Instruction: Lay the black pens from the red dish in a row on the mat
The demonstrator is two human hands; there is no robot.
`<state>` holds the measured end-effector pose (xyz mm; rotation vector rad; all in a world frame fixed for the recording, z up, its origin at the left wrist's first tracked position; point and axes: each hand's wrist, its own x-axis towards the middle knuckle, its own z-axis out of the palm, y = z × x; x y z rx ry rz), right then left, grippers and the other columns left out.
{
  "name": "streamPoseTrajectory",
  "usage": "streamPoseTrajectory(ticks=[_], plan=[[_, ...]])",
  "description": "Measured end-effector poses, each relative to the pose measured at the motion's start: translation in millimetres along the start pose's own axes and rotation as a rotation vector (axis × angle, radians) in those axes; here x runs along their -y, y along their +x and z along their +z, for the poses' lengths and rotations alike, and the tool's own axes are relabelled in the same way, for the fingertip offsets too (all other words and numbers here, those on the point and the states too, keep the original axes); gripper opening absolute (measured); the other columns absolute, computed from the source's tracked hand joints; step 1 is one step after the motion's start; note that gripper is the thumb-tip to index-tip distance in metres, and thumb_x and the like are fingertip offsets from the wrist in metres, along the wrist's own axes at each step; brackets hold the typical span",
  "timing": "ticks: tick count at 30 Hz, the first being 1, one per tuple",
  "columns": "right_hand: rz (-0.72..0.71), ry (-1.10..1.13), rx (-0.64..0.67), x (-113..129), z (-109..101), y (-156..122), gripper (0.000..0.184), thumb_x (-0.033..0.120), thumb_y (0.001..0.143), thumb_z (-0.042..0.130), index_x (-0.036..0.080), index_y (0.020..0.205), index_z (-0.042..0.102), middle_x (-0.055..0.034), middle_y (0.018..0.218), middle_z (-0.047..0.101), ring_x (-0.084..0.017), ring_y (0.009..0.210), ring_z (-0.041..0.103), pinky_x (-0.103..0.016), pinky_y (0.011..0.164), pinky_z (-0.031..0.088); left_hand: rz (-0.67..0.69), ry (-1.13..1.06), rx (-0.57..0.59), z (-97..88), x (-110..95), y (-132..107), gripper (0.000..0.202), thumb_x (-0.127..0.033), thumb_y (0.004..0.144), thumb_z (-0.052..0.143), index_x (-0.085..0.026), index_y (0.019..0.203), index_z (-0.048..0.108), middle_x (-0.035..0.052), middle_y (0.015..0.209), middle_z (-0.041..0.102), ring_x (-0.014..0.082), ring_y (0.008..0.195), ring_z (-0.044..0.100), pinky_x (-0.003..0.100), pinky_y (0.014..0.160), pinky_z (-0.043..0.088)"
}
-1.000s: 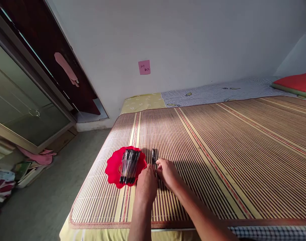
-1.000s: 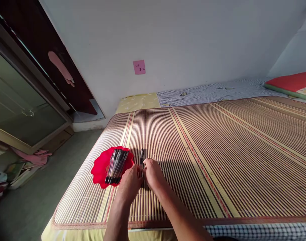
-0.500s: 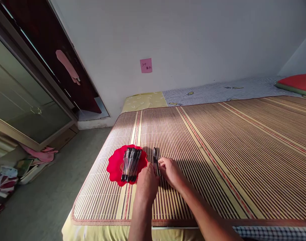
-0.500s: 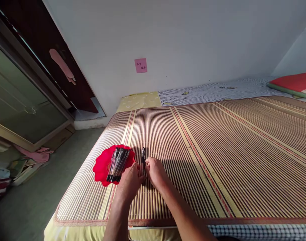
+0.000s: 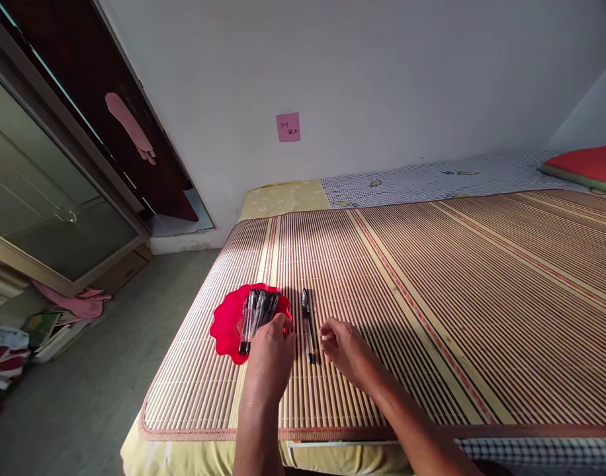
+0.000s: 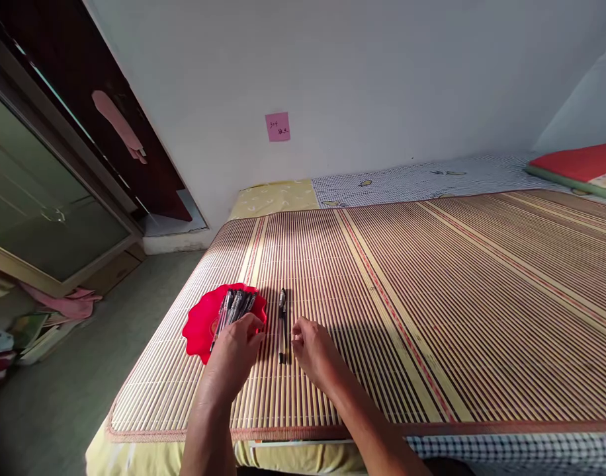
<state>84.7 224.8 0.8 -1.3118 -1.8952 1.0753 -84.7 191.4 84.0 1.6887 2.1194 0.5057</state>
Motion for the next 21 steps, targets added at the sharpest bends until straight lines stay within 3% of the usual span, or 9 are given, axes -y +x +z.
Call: streamPoseTrajectory(ticks=[13,17,21], plan=[[0.067,0.147,0.062,-3,-1,0,0.011,0.009,0.085,0.057,0.018,0.088,0.064,0.0021,0.064,0.068,-0.015,0.056,0.067,-0.023,0.054,0.046,-0.051,-0.165,-0.169,-11.9,2,-3,0.018,-0.022,0.099,0.054,-0.019,0.086,0.067,0.004,0.078,0.073,0.021,0.072,0.065,0.03,0.063,0.038],[0.042,0.053,-0.023,7,-12,34,0.013,0.019,0.091,0.058,0.015,0.087,0.069,-0.0043,0.076,0.075,-0.016,0.065,0.07,-0.025,0.059,0.05,-0.044,-0.202,-0.181,-12.9,2,-4,0.018,-0.023,0.098,0.054,-0.02,0.085,0.066,0.0037,0.078,0.072,0.0213,0.073,0.065,0.03,0.064,0.039],[0.157,-0.162,-0.138,25,-18,81,0.025,0.027,0.092,0.068,0.012,0.111,0.074,-0.0088,0.095,0.079,-0.019,0.082,0.074,-0.026,0.065,0.051,-0.036,-0.271,-0.194,-11.4,6,-3,0.017,-0.026,0.098,0.053,-0.02,0.088,0.066,0.004,0.079,0.073,0.0217,0.075,0.067,0.03,0.066,0.041]])
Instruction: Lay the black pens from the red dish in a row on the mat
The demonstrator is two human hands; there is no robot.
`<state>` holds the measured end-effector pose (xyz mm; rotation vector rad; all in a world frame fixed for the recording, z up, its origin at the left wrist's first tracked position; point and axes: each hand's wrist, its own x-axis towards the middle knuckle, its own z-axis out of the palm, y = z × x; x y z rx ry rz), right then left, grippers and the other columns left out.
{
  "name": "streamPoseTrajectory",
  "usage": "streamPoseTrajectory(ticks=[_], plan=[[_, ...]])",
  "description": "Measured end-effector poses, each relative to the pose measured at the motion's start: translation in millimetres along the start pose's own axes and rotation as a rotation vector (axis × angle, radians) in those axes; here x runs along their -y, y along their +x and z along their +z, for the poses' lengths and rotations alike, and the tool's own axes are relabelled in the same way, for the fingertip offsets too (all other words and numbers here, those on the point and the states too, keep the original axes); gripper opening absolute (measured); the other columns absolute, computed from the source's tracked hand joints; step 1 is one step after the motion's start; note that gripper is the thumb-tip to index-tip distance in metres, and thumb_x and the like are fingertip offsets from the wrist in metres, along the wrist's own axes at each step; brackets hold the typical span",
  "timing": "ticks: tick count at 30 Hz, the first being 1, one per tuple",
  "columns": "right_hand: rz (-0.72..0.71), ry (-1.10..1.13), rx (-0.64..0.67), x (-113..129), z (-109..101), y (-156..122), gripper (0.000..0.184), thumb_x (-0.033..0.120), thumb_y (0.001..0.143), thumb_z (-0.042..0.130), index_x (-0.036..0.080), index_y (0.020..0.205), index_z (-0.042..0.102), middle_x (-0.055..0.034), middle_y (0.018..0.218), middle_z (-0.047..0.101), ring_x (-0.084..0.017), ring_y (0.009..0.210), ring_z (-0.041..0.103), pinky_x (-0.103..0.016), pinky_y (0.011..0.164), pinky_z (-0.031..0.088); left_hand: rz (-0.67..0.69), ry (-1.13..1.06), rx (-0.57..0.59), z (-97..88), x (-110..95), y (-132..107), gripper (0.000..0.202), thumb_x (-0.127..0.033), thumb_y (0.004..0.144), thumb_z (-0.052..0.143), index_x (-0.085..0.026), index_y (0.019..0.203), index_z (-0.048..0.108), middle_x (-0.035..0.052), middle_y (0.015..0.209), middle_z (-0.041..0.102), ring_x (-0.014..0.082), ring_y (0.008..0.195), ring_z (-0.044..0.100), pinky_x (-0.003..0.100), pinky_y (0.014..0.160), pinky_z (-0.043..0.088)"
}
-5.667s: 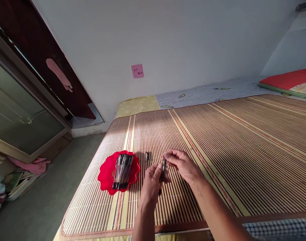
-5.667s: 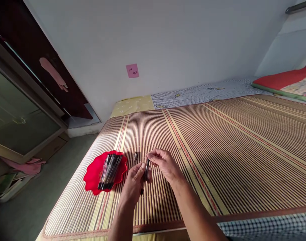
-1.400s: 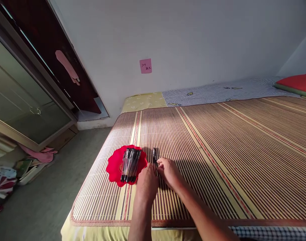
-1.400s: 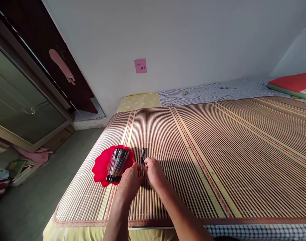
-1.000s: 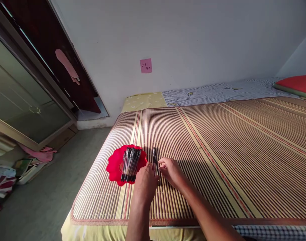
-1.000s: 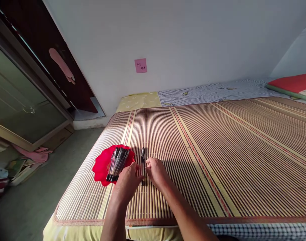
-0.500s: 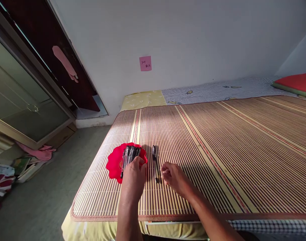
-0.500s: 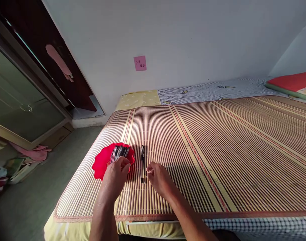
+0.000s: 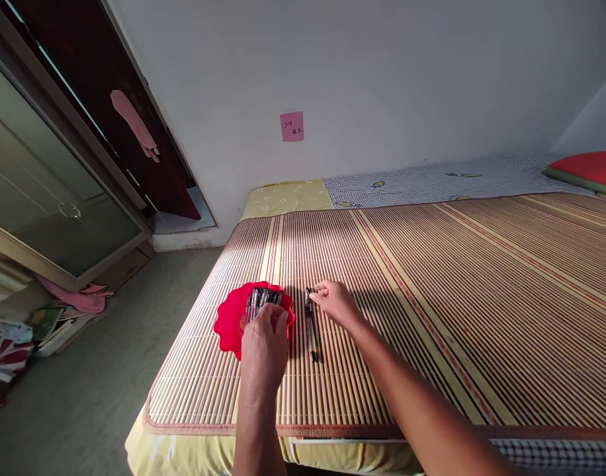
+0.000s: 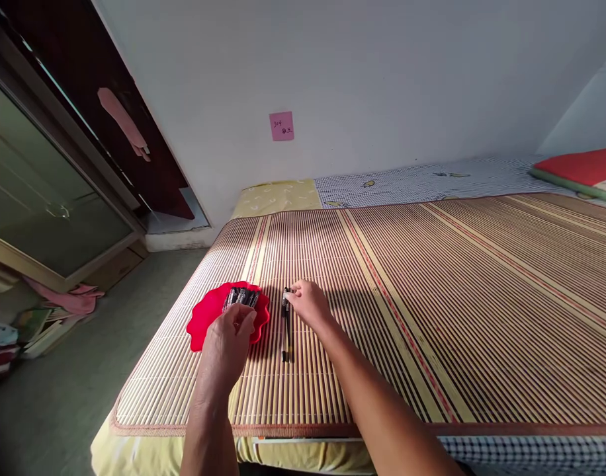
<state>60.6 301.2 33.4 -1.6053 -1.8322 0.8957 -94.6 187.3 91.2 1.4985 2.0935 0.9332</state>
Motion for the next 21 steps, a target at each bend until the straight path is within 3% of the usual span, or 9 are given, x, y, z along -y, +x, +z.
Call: streamPoseTrajectory(ticks=[6,12,21], plan=[[0.019,-0.074,0.048,5,13,28,0.03,0.025,0.086,0.078,0.013,0.114,0.077,-0.0104,0.101,0.081,-0.02,0.082,0.075,-0.027,0.066,0.051,0.008,-0.048,0.016,-0.1,5,0,0.022,-0.033,0.098,0.051,-0.021,0.087,0.066,0.0043,0.078,0.074,0.0221,0.074,0.067,0.03,0.064,0.041],[-0.008,-0.087,0.076,1,15,33,0.032,0.023,0.085,0.079,0.013,0.116,0.078,-0.0093,0.099,0.082,-0.02,0.086,0.076,-0.028,0.074,0.055,-0.009,-0.038,0.005,-1.6,1,-1,0.021,-0.034,0.098,0.054,-0.021,0.087,0.067,0.0044,0.078,0.074,0.0225,0.075,0.069,0.03,0.063,0.041],[-0.026,-0.05,0.087,-2,17,36,0.029,0.019,0.087,0.077,0.011,0.115,0.077,-0.0081,0.096,0.082,-0.017,0.078,0.076,-0.026,0.07,0.055,-0.01,-0.03,0.017,3.1,2,-1,0.019,-0.031,0.098,0.056,-0.021,0.086,0.067,0.0039,0.078,0.074,0.0213,0.073,0.067,0.03,0.064,0.038]])
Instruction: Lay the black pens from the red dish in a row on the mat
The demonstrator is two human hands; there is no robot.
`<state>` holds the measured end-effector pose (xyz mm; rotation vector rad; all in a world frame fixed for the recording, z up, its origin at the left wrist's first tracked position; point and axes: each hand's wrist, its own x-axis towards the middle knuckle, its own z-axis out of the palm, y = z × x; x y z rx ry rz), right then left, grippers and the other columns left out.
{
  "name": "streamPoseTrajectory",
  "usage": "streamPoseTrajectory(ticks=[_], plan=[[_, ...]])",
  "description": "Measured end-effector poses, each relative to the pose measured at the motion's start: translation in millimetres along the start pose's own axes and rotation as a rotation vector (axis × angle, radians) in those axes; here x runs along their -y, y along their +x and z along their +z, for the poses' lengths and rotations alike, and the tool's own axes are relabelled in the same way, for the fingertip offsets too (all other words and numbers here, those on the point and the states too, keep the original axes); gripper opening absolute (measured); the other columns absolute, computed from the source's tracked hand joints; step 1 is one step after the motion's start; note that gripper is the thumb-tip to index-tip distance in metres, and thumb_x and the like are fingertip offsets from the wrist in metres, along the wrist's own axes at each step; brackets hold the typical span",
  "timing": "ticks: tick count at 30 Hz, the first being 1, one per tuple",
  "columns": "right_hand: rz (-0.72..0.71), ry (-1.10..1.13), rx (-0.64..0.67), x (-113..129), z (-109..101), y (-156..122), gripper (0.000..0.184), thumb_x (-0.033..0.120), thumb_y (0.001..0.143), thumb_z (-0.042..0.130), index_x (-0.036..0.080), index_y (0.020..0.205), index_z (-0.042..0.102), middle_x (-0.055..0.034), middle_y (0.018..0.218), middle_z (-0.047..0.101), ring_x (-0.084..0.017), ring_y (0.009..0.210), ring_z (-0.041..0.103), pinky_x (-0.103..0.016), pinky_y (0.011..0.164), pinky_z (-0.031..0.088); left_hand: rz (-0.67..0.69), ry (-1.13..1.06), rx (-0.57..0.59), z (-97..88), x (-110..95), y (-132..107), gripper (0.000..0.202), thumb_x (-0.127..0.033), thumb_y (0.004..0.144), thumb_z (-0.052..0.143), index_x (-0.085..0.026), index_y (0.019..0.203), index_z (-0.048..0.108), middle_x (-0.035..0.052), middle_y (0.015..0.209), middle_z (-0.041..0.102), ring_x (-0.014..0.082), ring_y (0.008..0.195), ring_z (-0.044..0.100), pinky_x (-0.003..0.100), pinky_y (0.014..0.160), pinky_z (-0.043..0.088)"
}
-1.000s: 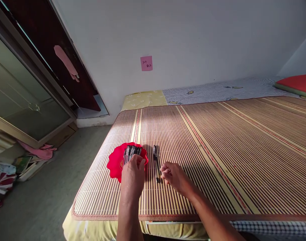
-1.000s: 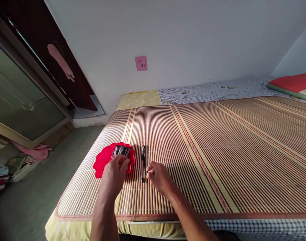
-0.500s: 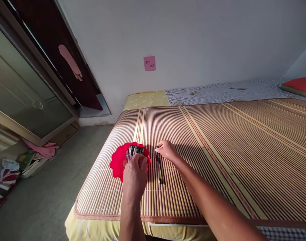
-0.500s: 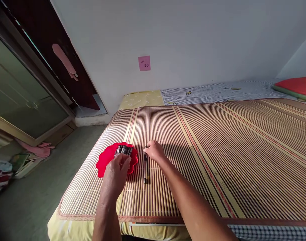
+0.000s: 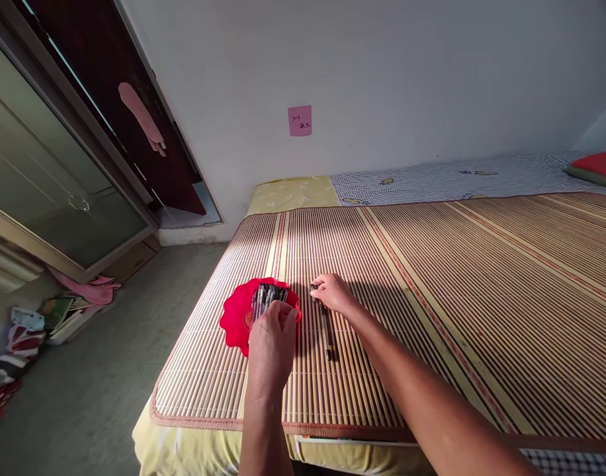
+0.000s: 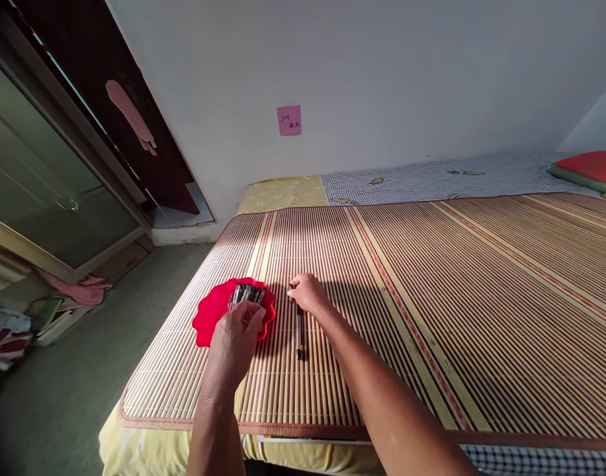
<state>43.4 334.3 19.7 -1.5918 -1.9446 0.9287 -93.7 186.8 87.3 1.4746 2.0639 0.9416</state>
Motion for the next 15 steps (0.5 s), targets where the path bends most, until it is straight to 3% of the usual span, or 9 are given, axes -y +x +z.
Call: streamPoseTrajectory(ticks=[5,10,15], plan=[[-0.008,0.024,-0.024,-3,-4,-4,0.029,0.022,0.089,0.075,0.012,0.117,0.076,-0.009,0.1,0.081,-0.016,0.079,0.075,-0.025,0.067,0.054,0.0,0.057,0.049,-0.1,0,1,0.018,-0.029,0.097,0.06,-0.02,0.084,0.068,0.0027,0.076,0.073,0.0205,0.072,0.064,0.029,0.065,0.036],[0.004,-0.006,-0.116,-23,-29,-29,0.027,0.017,0.095,0.065,0.011,0.12,0.073,-0.0113,0.107,0.078,-0.018,0.09,0.074,-0.027,0.078,0.055,0.007,0.067,0.057,1.4,2,4,0.015,-0.02,0.097,0.059,-0.02,0.085,0.068,0.0023,0.078,0.073,0.0197,0.074,0.064,0.029,0.066,0.037],[-0.006,-0.126,-0.101,-42,-47,-68,0.019,0.018,0.093,0.066,0.014,0.11,0.074,-0.0059,0.089,0.078,-0.019,0.08,0.072,-0.028,0.071,0.051,0.023,0.093,0.149,46.3,-11,-2,0.004,-0.015,0.092,0.068,-0.017,0.089,0.068,0.0047,0.084,0.074,0.0184,0.075,0.066,0.027,0.069,0.041]])
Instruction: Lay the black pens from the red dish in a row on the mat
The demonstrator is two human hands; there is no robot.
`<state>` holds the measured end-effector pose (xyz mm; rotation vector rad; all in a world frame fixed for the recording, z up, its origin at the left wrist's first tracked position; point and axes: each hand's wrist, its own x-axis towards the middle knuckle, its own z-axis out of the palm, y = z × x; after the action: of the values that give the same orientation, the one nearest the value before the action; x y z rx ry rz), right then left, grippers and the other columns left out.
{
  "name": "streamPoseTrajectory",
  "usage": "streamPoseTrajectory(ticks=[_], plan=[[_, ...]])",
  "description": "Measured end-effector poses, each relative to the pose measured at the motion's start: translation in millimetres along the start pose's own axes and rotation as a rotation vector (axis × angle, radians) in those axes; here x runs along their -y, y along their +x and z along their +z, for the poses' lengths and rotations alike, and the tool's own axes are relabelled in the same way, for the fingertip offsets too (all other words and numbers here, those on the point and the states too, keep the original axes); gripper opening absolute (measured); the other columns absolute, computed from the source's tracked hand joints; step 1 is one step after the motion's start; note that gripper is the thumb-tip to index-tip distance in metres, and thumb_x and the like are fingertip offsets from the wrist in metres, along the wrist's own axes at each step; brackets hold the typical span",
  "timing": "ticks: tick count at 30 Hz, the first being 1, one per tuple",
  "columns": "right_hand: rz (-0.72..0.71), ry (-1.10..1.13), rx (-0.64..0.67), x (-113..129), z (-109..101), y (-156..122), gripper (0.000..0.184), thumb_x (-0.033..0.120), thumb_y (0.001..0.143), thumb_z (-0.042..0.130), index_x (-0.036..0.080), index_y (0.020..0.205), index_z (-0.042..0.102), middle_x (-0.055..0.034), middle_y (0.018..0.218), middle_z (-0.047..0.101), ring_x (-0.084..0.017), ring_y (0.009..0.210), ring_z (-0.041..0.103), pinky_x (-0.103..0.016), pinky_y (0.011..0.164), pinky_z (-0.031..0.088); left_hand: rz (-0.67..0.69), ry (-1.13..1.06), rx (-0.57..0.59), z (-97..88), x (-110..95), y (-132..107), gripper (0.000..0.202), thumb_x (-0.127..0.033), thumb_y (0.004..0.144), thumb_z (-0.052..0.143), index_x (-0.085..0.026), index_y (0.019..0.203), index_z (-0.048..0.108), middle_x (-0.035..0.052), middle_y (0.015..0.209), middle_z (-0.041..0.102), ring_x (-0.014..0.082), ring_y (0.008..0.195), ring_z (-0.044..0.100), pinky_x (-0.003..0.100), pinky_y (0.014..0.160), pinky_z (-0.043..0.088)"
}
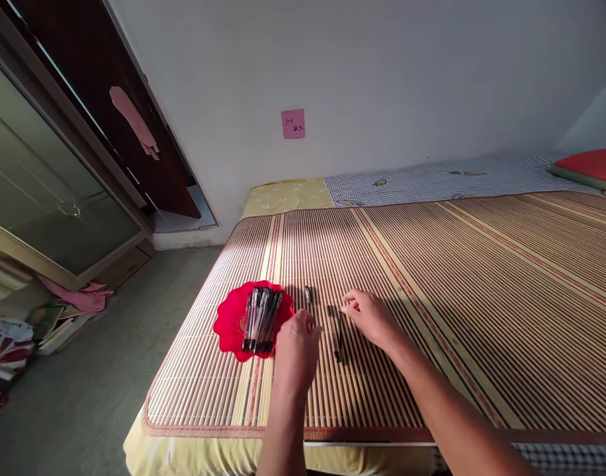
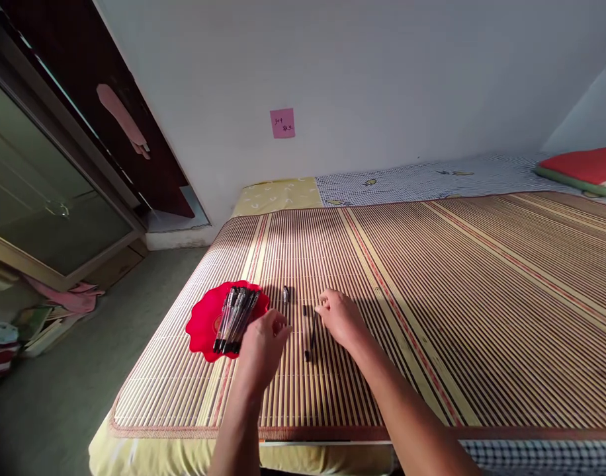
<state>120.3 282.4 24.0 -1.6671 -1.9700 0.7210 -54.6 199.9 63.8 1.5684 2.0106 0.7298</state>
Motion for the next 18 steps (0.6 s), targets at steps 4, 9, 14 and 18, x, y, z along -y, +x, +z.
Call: streamPoseTrajectory(ticks=[4,9,14,18], plan=[[-0.012,0.008,0.045,-3,8,-16,0.028,0.015,0.089,0.07,0.014,0.117,0.073,-0.0049,0.084,0.078,-0.021,0.08,0.073,-0.028,0.073,0.049,0.031,0.023,-0.007,41.5,-17,-3,0.013,-0.011,0.09,0.069,-0.014,0.102,0.066,0.0111,0.096,0.076,0.0227,0.088,0.07,0.029,0.076,0.044],[0.019,-0.02,0.045,2,21,-21,0.036,0.009,0.087,0.068,0.01,0.123,0.07,-0.0104,0.093,0.079,-0.023,0.09,0.074,-0.028,0.079,0.047,0.051,0.079,0.006,58.5,-21,-7,0.019,-0.001,0.092,0.055,-0.012,0.104,0.064,0.0144,0.1,0.075,0.0241,0.09,0.071,0.03,0.074,0.044],[0.021,-0.074,0.06,17,26,-22,0.035,0.004,0.088,0.062,0.012,0.121,0.07,-0.0116,0.1,0.078,-0.023,0.094,0.073,-0.028,0.078,0.045,-0.031,0.181,-0.02,43.3,-10,-3,0.018,-0.001,0.092,0.052,-0.012,0.101,0.062,0.0132,0.094,0.074,0.024,0.088,0.071,0.03,0.074,0.043],[-0.006,-0.047,0.07,32,35,-20,0.03,0.002,0.087,0.061,0.013,0.112,0.072,-0.0098,0.093,0.077,-0.021,0.089,0.072,-0.027,0.075,0.044,-0.063,0.245,-0.023,25.0,-2,1,0.016,0.001,0.088,0.059,-0.014,0.095,0.061,0.0119,0.095,0.073,0.0242,0.091,0.069,0.03,0.076,0.042]])
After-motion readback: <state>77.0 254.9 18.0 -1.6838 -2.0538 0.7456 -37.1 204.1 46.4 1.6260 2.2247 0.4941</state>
